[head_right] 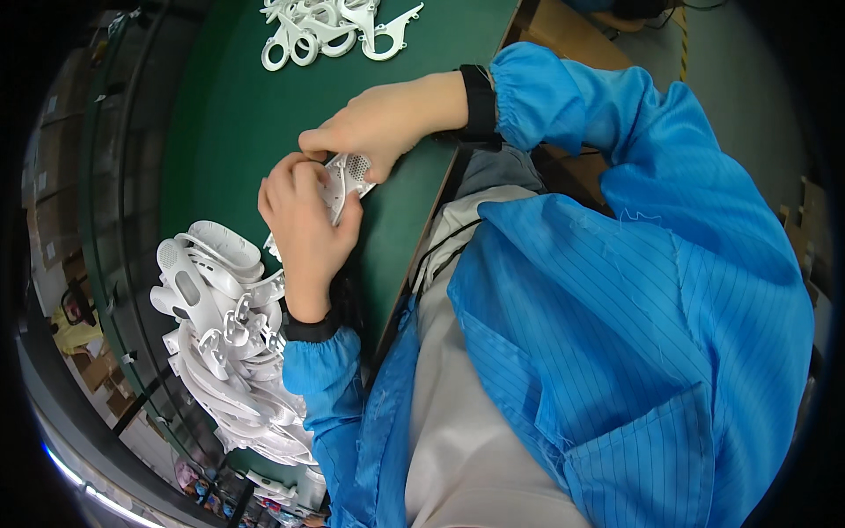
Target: Manual assembly of white plastic components at a factory workbench.
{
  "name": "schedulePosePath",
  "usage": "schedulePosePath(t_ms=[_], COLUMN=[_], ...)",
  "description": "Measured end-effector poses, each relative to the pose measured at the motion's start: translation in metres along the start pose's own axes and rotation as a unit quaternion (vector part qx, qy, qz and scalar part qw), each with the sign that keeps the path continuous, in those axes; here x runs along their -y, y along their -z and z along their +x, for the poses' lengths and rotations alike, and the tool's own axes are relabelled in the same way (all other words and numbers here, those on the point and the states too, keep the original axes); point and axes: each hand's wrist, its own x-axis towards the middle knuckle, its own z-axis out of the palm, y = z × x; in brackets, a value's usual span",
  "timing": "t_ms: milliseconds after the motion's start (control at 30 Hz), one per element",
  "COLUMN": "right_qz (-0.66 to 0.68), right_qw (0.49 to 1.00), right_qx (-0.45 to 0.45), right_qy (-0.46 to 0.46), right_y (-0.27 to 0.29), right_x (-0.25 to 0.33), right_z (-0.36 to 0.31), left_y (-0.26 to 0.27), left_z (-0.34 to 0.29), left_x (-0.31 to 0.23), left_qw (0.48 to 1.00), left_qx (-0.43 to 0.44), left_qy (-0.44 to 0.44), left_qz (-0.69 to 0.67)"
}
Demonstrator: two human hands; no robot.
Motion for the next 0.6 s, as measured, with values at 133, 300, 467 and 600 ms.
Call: schedulePosePath(t_ms=[133, 300, 467, 600], right_qz=[-0.022, 0.024, 0.099, 0.107], right_qw=[0.998, 0.998, 0.993, 0.994], right_qx=[0.066, 0.064, 0.05, 0.015], right_qy=[-0.013, -0.017, -0.027, 0.019], right_y=[-0.003, -0.005, 0.001, 0.0], right_x=[-0.001, -0.012, -0.013, -0.025], right_z=[0.006, 0.009, 0.017, 0.02], left_y=[0.007, 0.011, 0.013, 0.018], left_z=[0.003, 0.011, 0.017, 0.018], left_x=[-0.008, -0.01, -0.007, -0.004], left_qw=[0.983, 0.96, 0.958, 0.962], left_qx=[0.05, 0.165, 0.164, 0.161], left_qy=[0.177, 0.224, 0.236, 0.217], left_qz=[-0.028, 0.0, -0.016, -0.025])
